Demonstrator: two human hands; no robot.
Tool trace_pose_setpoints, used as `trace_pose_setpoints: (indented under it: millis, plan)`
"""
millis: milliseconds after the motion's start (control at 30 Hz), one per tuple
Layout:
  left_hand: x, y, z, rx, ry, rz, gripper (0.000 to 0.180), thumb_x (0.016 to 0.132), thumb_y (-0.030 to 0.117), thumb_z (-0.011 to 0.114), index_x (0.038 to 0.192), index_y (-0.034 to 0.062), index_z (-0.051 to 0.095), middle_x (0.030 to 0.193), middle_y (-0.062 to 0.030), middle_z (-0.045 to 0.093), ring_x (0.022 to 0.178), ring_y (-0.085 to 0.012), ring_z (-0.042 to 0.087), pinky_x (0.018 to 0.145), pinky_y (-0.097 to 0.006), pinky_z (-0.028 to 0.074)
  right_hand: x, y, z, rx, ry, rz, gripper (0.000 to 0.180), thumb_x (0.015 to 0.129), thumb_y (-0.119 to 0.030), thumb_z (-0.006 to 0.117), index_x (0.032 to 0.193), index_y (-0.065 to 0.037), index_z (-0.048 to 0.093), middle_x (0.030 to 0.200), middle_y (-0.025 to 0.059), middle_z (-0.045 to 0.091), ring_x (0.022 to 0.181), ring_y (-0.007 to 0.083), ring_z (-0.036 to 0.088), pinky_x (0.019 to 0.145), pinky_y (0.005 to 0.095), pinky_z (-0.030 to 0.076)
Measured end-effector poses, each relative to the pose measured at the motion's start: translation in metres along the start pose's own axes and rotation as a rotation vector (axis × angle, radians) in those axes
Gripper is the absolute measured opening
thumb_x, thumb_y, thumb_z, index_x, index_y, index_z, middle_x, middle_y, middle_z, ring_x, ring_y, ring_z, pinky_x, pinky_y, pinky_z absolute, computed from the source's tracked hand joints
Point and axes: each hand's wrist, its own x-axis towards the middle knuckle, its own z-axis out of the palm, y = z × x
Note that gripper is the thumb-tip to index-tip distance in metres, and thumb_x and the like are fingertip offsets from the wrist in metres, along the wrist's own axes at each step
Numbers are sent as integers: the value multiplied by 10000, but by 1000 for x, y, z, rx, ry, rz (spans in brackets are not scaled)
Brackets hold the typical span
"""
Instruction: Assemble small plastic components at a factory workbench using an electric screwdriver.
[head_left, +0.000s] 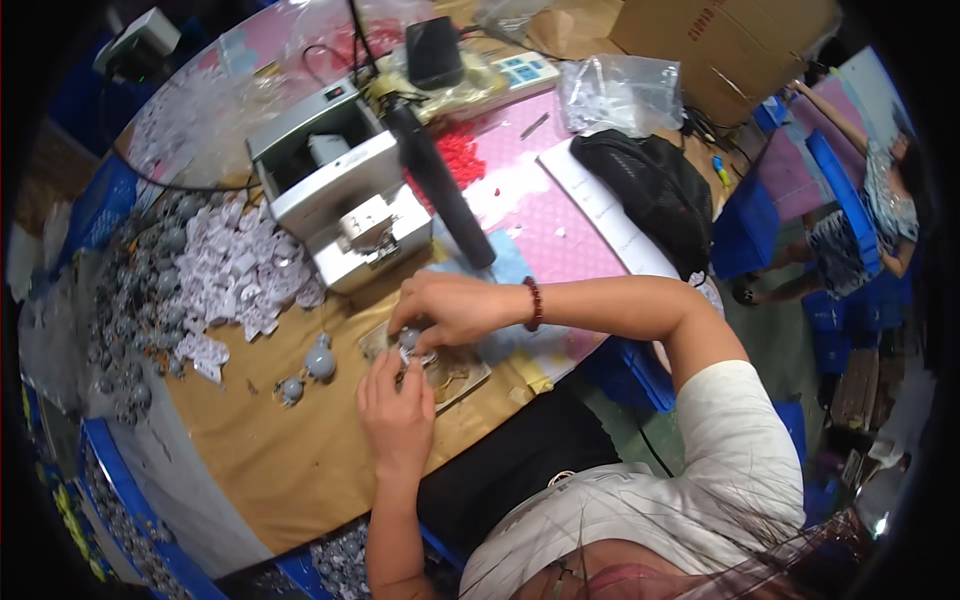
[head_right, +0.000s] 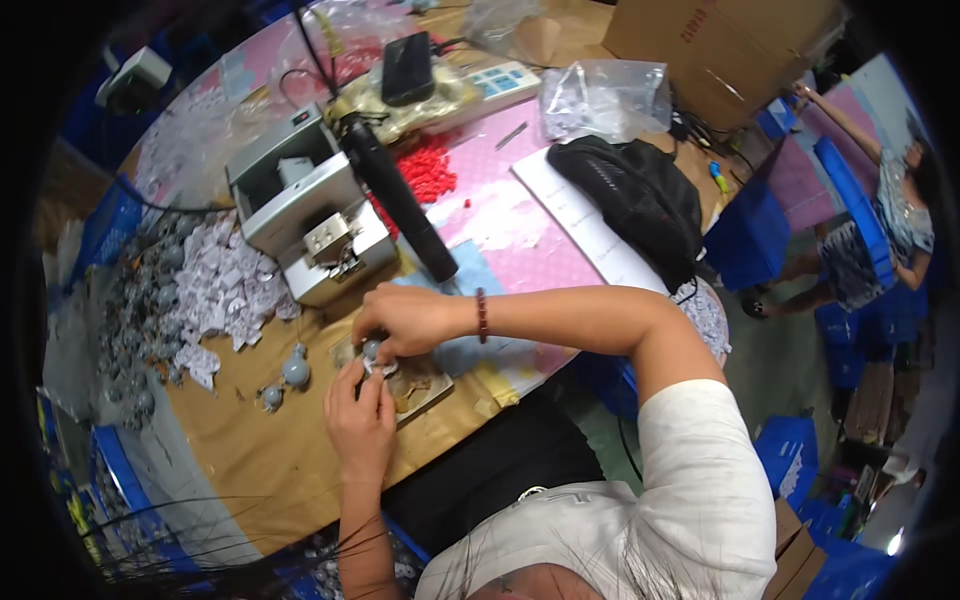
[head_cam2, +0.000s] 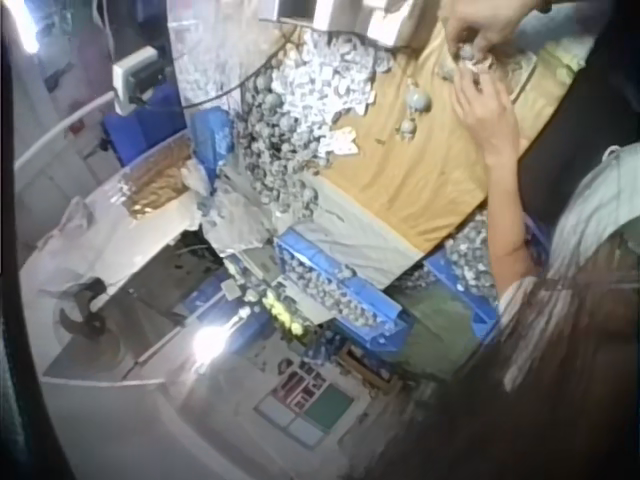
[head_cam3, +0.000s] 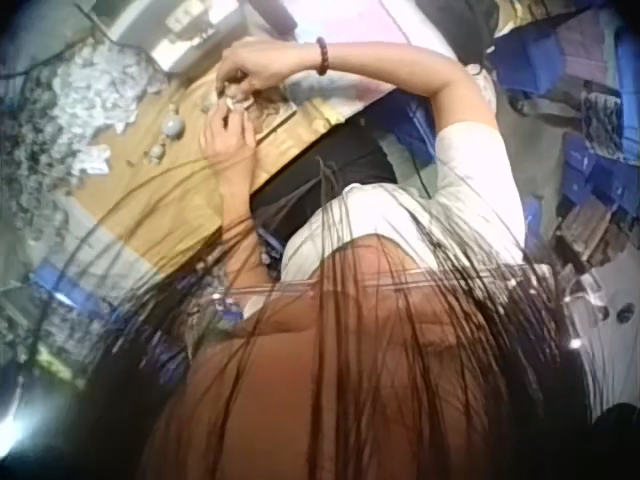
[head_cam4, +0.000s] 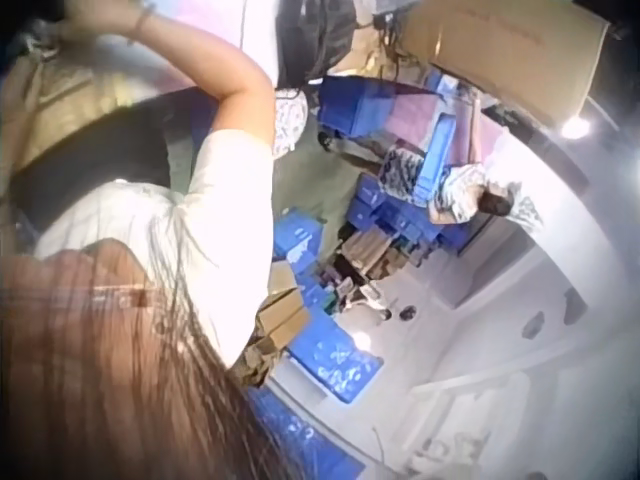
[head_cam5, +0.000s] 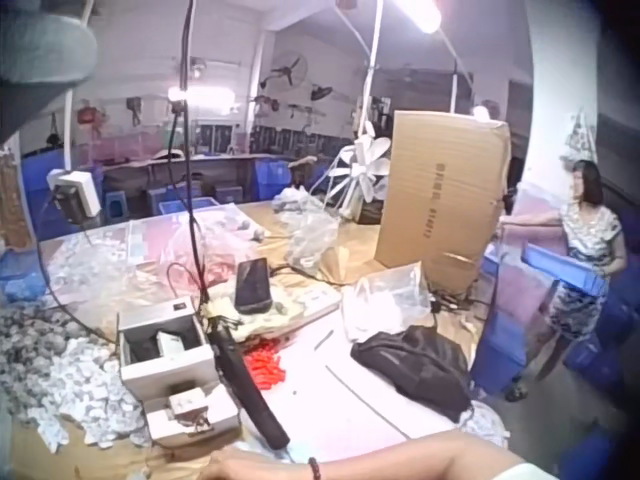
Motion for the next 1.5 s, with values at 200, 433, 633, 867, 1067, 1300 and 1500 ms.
trace_pose_setpoints:
  millis: [200,433,633,867,1067,1300,1500]
  plan:
    - [20,2,2,-79,-15,-99,428,793,111,728,1198,33,615,1107,-159,628,1060,-386,571,926,-471,464,-7,2,7,-27,52,73,424,780,-184,796,1151,-46,644,1067,144,621,1077,344,563,912,434,462]
    - [22,5,-4,65,-75,-105,394,790,130,712,1164,35,633,998,-131,611,991,-352,558,896,-459,450,-2,5,-34,-288,912,-257,577,824,-123,757,1353,-38,539,1203,203,559,1101,401,526,983,471,427]
    - [22,8,1,61,-56,-78,368,796,115,699,1145,24,629,968,-138,602,967,-358,555,872,-464,451,13,66,-45,42,863,208,634,913,-240,680,1431,0,402,1115,274,602,1031,412,598,929,450,464]
    - [21,5,7,29,-11,-77,331,789,121,696,1098,19,631,936,-166,603,913,-375,544,793,-478,455,8,56,-55,342,946,79,745,848,-228,789,1446,-21,396,1050,153,676,973,222,675,869,348,520]
    - [23,4,0,-4,-45,-78,306,820,96,695,1104,4,628,946,-177,598,933,-383,553,809,-479,457,5,-30,-99,857,959,-249,461,854,-79,784,1218,-33,504,965,57,657,825,122,669,719,283,570]
    - [25,7,-3,-46,-19,-147,314,797,120,720,1096,51,651,953,-128,638,918,-336,590,805,-454,480,46,-59,-109,559,909,-429,410,880,3,734,1211,4,493,812,36,678,705,112,672,639,268,559]
    - [24,7,-3,-51,17,-131,326,788,108,725,1098,34,661,978,-128,649,938,-335,589,832,-443,490,94,-57,-104,456,854,-373,457,867,-12,745,1261,11,514,805,33,676,689,110,658,629,265,536]
